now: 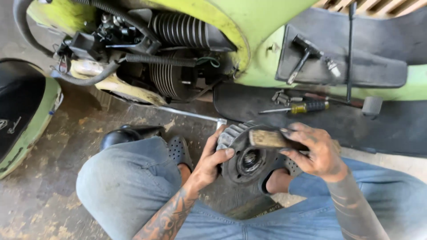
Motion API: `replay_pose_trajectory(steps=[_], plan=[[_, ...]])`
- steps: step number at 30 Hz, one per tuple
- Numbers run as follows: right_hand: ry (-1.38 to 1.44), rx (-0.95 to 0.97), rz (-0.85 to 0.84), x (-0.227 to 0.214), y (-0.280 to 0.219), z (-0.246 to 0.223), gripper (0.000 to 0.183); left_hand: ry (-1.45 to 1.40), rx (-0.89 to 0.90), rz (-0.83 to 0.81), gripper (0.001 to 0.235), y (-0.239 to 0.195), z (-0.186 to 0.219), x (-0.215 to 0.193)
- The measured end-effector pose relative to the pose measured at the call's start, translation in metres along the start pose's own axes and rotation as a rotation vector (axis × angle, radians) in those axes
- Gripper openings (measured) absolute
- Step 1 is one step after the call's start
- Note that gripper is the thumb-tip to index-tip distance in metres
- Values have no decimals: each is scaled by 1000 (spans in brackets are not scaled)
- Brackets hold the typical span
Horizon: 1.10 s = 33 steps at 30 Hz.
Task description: Repairing a motorcycle engine component by prying with a screwdriver and tapping with a hammer and wooden block
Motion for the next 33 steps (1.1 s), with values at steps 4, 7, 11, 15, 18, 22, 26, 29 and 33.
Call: replay_pose_trajectory(steps=[4, 7, 11, 15, 18, 22, 26, 29, 33], plan=[[-44, -57, 63, 8, -3, 0, 34, -1, 7, 28, 89, -1, 7, 3], [-23, -155, 5, -2, 5, -14, 30, -107, -77, -22, 84, -8, 19, 22], [-37, -152, -9, -3, 8, -11, 30, -179, -50, 21, 87, 0, 19, 15], [39, -177, 101, 23, -12, 10, 32, -345, -78, 97, 92, 2, 10, 27], [-278, -170, 36, -3, 9, -11, 29, -301, -32, 173, 93, 8, 26, 29], [-222, -161, 14, 22, -2, -27, 54, -441, 207, -103, 54, 13, 7, -2], [-91, -82, 164, 48, -16, -13, 42, -554, 294, -122, 58, 13, 8, 0], [-130, 21, 143, 29, 7, -32, 45, -649, 266, -162, 63, 14, 7, -7], [-172, -75, 18, 37, 6, -68, 52, -691, 111, 51, 75, 10, -12, -10]])
Point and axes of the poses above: each hand's wrist, its own y-axis towards the middle knuckle, its own x-axis out of the palm, z = x × y, the point moved 1 cm from there along y, towards the middle knuckle, and after that the axes turned 13 degrees about -y, right-handed, at the moved point
